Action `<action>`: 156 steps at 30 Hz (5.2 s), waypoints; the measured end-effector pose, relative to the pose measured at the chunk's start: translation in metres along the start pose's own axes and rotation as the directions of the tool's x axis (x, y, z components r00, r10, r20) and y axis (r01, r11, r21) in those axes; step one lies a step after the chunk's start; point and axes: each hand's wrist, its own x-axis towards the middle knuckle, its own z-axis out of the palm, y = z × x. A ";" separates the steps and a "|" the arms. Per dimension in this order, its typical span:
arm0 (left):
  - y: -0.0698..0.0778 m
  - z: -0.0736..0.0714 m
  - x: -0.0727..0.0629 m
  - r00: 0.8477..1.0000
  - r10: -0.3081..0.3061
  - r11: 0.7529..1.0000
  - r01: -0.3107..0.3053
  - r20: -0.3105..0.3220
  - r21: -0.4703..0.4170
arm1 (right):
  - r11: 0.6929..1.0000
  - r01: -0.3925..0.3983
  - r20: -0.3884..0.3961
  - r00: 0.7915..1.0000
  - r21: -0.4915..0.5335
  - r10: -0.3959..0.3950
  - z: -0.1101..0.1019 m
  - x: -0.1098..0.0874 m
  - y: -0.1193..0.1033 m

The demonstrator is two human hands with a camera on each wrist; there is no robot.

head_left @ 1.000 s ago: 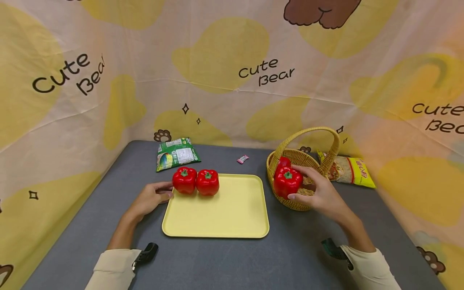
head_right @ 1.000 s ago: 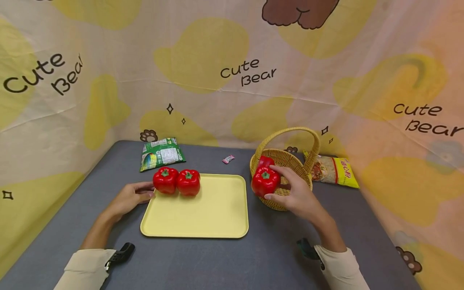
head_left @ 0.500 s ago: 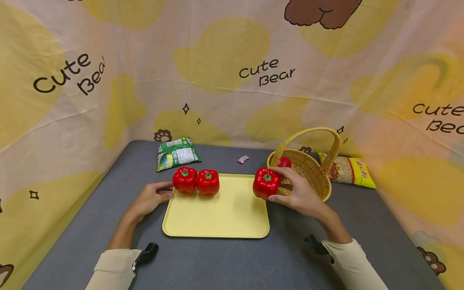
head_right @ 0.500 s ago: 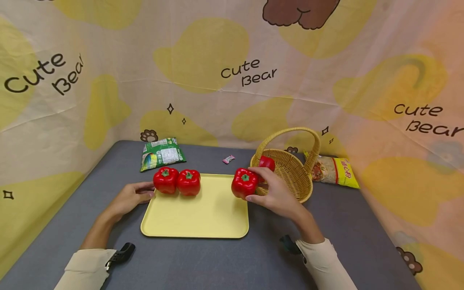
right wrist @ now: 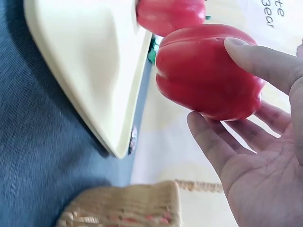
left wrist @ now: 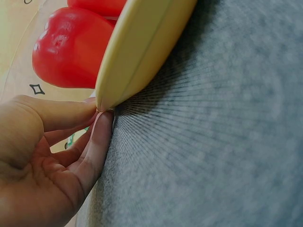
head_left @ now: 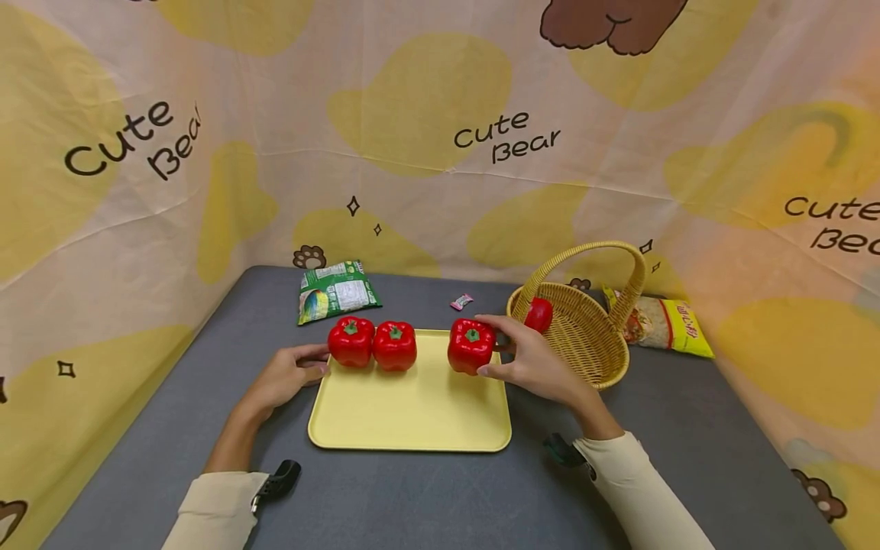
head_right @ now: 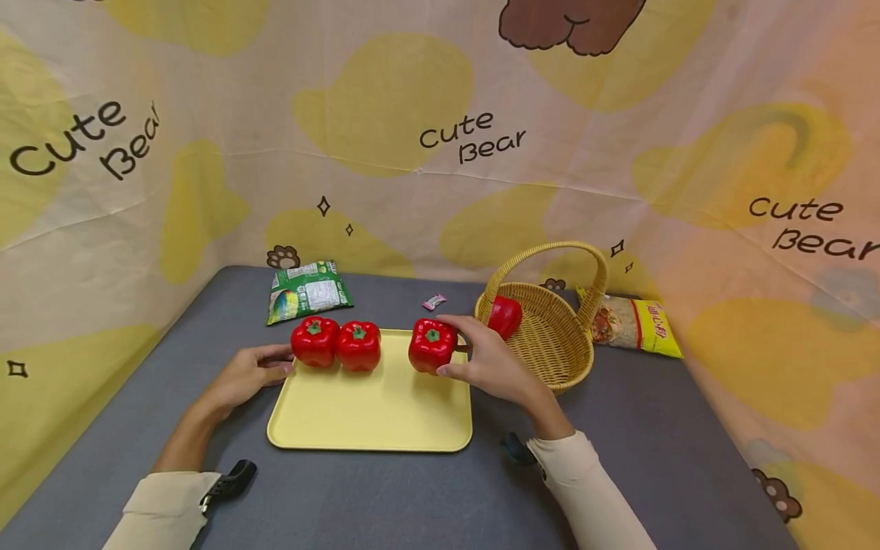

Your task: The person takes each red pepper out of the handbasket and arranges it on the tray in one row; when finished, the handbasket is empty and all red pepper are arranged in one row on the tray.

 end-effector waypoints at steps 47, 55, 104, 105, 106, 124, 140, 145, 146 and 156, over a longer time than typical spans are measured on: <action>-0.001 0.000 0.000 1.000 0.005 1.000 -0.005 0.003 -0.018 | 0.998 -0.053 0.146 0.988 0.030 0.048 0.037 0.059 0.011; 0.000 -0.001 -0.001 1.000 0.010 1.000 -0.010 -0.005 -0.008 | 0.999 -0.050 0.135 0.990 0.010 0.049 0.037 0.059 0.011; 0.000 0.000 0.000 1.000 -0.020 0.999 0.021 -0.011 0.030 | 0.969 0.157 -0.064 0.983 -0.191 -0.172 -0.026 -0.016 -0.015; 0.001 0.000 0.000 1.000 -0.022 0.999 0.022 -0.012 0.031 | 0.965 0.162 -0.078 0.980 -0.204 -0.181 -0.030 -0.021 -0.015; 0.001 0.000 0.000 1.000 -0.022 0.999 0.022 -0.013 0.033 | 0.962 0.165 -0.091 0.978 -0.219 -0.188 -0.034 -0.025 -0.015; 0.000 -0.001 0.001 1.000 -0.005 0.999 0.006 -0.023 0.035 | 0.992 -0.070 -0.206 0.977 -0.100 0.048 -0.116 -0.042 0.029; -0.001 -0.001 0.002 1.000 -0.001 0.999 0.002 -0.020 0.036 | 0.973 -0.213 -0.069 0.973 0.094 0.220 -0.140 -0.009 0.064; -0.001 -0.001 0.002 1.000 -0.008 0.999 0.008 -0.018 0.032 | 0.963 -0.254 -0.018 0.966 0.093 0.256 -0.144 -0.001 0.070; -0.001 -0.002 0.002 1.000 -0.010 1.000 0.010 -0.017 0.029 | 0.961 -0.260 -0.007 0.965 0.092 0.261 -0.145 0.000 0.072; -0.001 -0.002 0.002 1.000 -0.004 1.000 0.005 -0.016 0.022 | 0.946 -0.305 0.073 0.952 0.108 0.299 -0.138 0.015 0.087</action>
